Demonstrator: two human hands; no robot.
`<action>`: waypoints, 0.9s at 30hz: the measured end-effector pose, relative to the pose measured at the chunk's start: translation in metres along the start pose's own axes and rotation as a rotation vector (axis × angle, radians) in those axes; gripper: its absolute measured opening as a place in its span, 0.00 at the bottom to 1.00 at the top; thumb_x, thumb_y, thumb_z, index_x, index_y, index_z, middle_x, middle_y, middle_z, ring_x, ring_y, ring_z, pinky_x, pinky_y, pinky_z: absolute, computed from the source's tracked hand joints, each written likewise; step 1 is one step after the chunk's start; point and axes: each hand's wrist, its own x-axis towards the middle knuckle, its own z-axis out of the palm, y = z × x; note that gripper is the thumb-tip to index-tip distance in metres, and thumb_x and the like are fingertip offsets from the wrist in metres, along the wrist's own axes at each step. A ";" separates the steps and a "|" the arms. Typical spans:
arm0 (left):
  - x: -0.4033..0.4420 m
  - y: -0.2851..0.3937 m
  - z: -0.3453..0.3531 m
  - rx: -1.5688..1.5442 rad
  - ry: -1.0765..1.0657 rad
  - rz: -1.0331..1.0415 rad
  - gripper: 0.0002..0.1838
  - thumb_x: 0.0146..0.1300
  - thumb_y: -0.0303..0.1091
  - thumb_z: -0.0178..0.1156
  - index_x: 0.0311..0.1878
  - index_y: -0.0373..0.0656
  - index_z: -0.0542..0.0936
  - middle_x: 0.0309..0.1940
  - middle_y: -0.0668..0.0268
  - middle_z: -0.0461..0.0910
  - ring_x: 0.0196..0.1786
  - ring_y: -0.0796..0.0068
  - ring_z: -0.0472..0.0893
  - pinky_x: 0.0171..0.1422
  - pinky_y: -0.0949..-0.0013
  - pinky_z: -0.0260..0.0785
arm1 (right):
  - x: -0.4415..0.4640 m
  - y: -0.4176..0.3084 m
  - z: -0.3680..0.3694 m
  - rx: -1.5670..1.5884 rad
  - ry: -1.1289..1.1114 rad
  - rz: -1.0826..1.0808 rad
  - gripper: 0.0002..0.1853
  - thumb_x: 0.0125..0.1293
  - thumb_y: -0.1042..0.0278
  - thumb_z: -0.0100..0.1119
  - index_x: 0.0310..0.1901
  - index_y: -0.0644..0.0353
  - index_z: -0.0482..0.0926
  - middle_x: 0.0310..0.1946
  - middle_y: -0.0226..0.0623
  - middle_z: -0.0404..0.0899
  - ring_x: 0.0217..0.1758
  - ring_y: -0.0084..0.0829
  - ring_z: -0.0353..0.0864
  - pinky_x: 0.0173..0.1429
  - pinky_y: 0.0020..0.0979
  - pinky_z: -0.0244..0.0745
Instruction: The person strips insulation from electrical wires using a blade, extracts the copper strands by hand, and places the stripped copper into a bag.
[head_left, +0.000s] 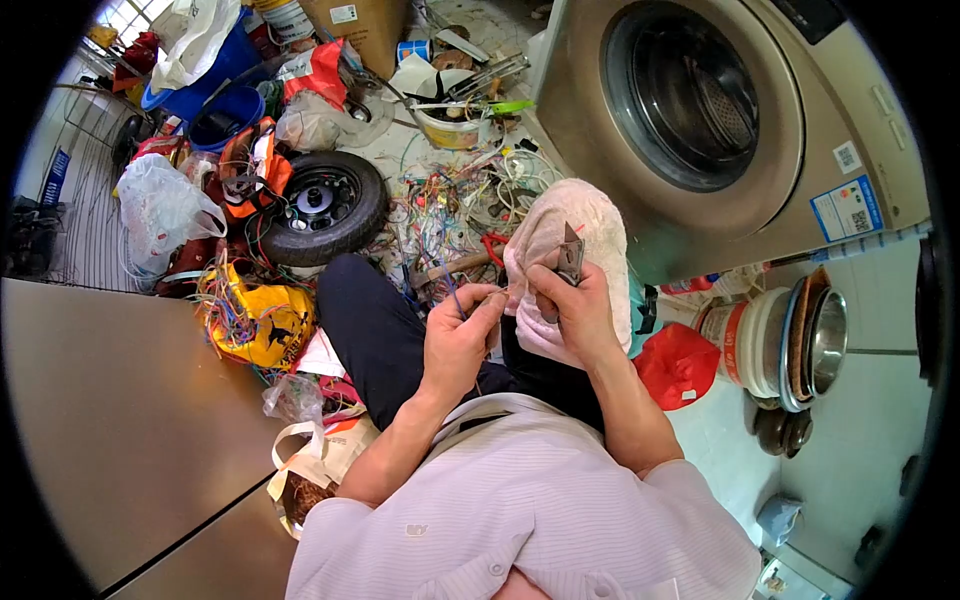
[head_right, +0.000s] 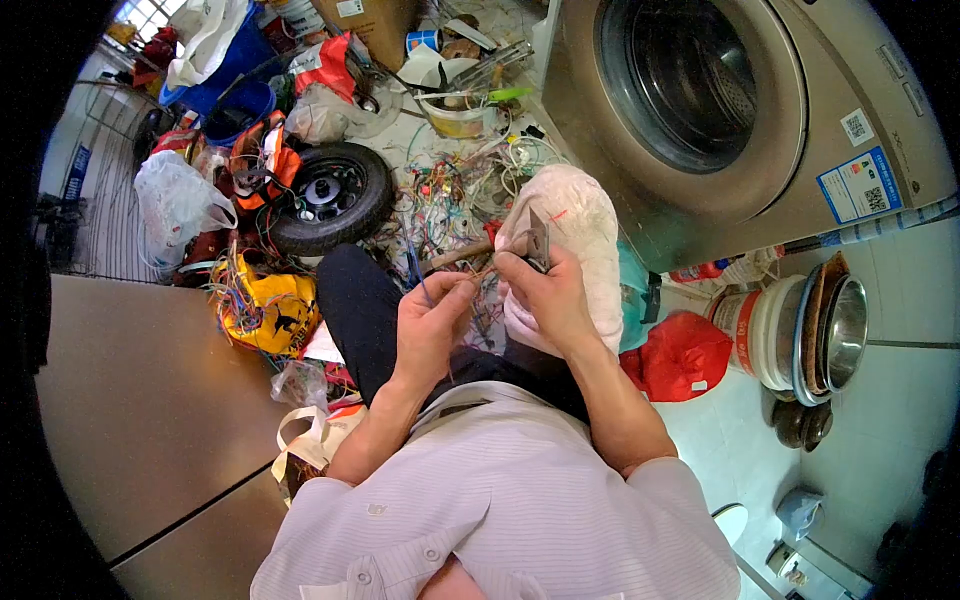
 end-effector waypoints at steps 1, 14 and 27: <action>0.001 0.001 0.002 0.012 0.012 0.003 0.06 0.70 0.32 0.59 0.40 0.40 0.83 0.17 0.78 0.70 0.17 0.90 0.63 0.20 0.80 0.50 | 0.000 0.002 -0.001 0.000 0.000 0.002 0.06 0.66 0.67 0.66 0.39 0.60 0.81 0.23 0.24 0.76 0.19 0.12 0.65 0.23 0.18 0.56; 0.006 -0.004 -0.002 -0.147 0.026 -0.078 0.04 0.67 0.29 0.63 0.42 0.41 0.81 0.18 0.77 0.72 0.15 0.89 0.63 0.17 0.80 0.49 | -0.009 0.036 0.021 0.237 0.138 -0.061 0.04 0.65 0.71 0.65 0.37 0.62 0.82 0.25 0.29 0.79 0.21 0.17 0.70 0.24 0.21 0.62; 0.009 -0.003 -0.006 -0.124 0.018 -0.055 0.03 0.66 0.29 0.63 0.39 0.41 0.80 0.19 0.75 0.73 0.15 0.89 0.65 0.16 0.80 0.50 | -0.006 0.028 0.019 0.044 -0.006 -0.017 0.07 0.65 0.68 0.66 0.40 0.61 0.85 0.21 0.20 0.73 0.19 0.12 0.64 0.23 0.18 0.55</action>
